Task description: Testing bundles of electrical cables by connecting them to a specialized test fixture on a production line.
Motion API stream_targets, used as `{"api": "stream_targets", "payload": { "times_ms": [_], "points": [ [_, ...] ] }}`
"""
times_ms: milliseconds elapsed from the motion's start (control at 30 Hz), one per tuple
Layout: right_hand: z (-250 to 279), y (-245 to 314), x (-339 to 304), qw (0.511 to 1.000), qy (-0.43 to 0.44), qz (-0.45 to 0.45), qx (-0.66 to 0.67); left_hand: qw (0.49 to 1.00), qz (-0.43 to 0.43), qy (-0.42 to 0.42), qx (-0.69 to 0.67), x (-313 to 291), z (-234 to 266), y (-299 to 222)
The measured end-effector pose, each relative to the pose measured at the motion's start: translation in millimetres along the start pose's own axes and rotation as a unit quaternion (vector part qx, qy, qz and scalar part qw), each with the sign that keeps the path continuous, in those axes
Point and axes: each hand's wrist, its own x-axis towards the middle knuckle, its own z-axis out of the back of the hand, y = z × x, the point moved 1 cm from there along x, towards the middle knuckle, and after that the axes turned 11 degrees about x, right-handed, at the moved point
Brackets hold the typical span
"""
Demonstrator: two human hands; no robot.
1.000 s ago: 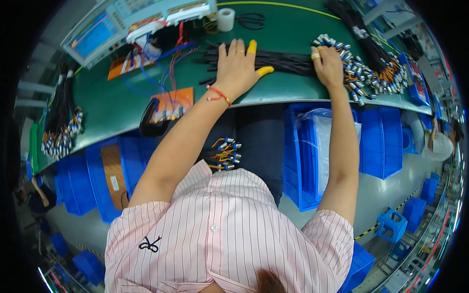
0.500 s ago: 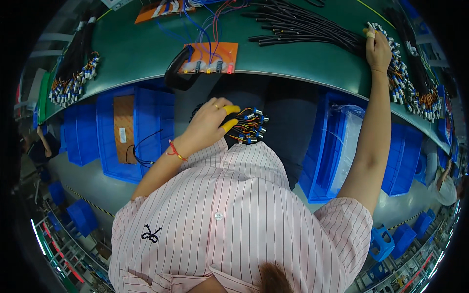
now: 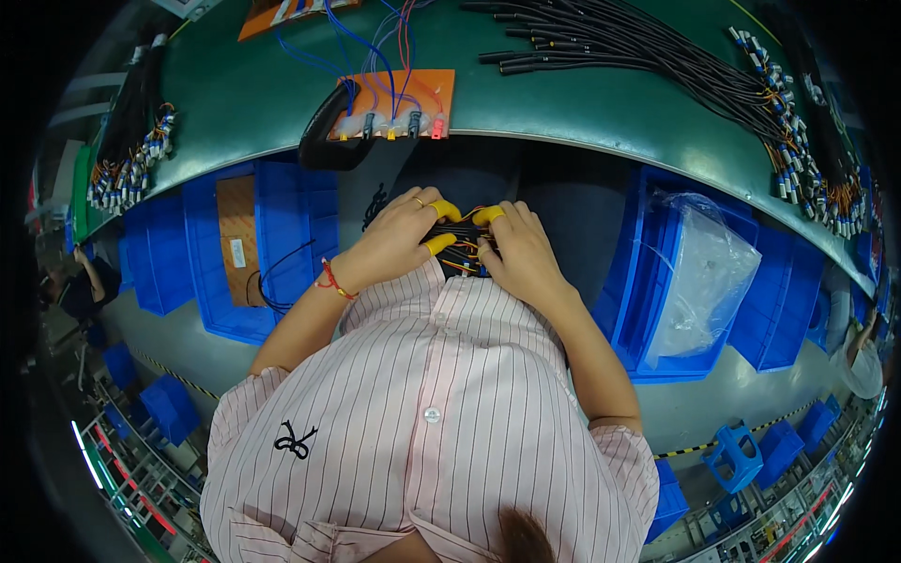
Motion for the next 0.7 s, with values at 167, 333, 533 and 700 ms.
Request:
{"api": "stream_targets", "payload": {
  "times_ms": [167,333,533,700],
  "points": [
    [13,1,-1,0.997,0.02,-0.027,0.065,1.0,-0.023,0.006,-0.016,3,1,-4],
    [21,-2,-5,0.96,-0.012,-0.11,0.258,0.997,-0.045,-0.017,-0.067,-1,9,-7],
    [49,-3,-16,0.904,-0.098,-0.141,0.391,0.984,-0.035,-0.04,-0.171,-2,36,-9],
    [116,-43,-60,0.656,-0.248,-0.008,0.713,0.976,0.016,-0.09,-0.2,-7,52,6]
  ]
}}
